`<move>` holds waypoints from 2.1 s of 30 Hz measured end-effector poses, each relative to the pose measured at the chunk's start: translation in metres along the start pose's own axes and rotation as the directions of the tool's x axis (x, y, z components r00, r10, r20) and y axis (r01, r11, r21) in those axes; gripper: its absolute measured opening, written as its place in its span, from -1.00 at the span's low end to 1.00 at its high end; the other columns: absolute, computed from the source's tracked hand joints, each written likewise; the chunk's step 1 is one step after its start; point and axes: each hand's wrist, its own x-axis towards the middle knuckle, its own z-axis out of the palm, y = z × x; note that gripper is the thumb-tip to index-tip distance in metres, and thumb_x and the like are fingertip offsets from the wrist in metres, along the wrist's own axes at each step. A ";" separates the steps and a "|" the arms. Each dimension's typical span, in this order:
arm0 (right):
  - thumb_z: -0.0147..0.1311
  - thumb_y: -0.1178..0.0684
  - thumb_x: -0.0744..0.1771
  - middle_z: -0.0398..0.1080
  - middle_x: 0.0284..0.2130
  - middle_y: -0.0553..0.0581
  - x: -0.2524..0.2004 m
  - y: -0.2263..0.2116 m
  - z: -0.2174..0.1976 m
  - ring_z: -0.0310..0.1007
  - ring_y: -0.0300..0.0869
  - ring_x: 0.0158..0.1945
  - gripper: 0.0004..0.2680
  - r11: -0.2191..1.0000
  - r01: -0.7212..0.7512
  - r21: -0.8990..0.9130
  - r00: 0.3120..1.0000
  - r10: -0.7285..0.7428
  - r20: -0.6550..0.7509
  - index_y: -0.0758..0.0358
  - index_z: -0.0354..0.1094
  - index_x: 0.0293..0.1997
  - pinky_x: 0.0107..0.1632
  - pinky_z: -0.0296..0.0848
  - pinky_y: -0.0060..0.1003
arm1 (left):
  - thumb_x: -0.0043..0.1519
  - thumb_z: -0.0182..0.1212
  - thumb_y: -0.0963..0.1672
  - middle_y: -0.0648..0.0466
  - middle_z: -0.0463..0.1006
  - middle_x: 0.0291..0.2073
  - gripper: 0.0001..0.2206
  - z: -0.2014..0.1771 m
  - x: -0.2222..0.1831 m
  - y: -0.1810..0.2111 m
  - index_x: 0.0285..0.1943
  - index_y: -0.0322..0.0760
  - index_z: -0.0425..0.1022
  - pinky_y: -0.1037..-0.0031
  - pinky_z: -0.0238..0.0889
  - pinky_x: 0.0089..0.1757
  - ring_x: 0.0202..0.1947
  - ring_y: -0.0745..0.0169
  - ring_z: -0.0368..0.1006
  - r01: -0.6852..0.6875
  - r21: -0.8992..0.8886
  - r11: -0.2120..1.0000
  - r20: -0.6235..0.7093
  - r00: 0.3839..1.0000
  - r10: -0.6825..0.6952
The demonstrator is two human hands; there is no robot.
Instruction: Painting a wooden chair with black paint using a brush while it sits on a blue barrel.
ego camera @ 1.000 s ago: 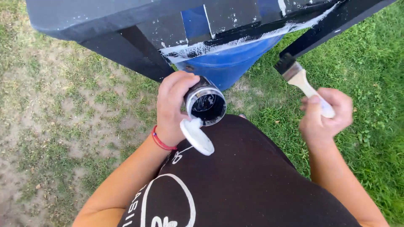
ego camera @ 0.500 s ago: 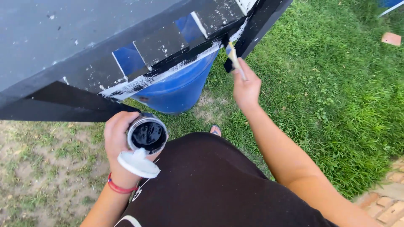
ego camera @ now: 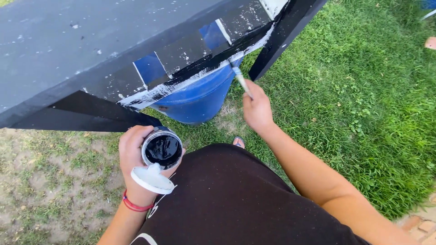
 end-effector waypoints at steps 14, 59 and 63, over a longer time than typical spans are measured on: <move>-0.04 0.02 0.40 0.49 -0.27 0.18 -0.018 -0.076 0.049 0.56 0.04 -0.14 -0.78 0.993 -0.008 -0.118 0.965 0.039 0.258 0.07 0.41 0.15 -0.11 0.54 -0.09 | -0.25 0.62 -0.23 -0.24 0.43 -0.04 -0.35 -0.032 -0.011 -0.015 0.06 -0.50 0.42 0.18 0.31 0.03 -0.01 -0.17 0.40 0.010 0.015 1.000 0.011 1.000 -0.010; -0.15 0.14 0.40 0.20 -0.74 -0.07 0.011 -0.117 0.042 0.03 -0.46 -0.79 -0.85 0.730 -0.537 0.423 0.843 0.478 0.245 0.34 0.39 -0.11 -0.75 0.07 -0.59 | -0.23 0.63 -0.20 -0.19 0.43 -0.05 -0.37 -0.025 -0.010 -0.020 0.04 -0.45 0.44 0.18 0.33 0.01 -0.01 -0.18 0.44 0.052 -0.039 0.998 -0.002 0.999 -0.052; -0.10 0.15 0.37 0.16 -0.77 -0.06 0.002 -0.124 0.053 0.03 -0.44 -0.75 -0.84 0.732 -0.498 0.464 0.867 0.410 0.284 0.26 0.47 -0.25 -0.70 0.00 -0.55 | -0.18 0.62 -0.18 -0.19 0.40 -0.03 -0.37 -0.029 -0.009 -0.016 0.09 -0.43 0.42 0.15 0.32 0.01 0.02 -0.16 0.43 0.054 -0.050 0.997 0.019 0.998 -0.054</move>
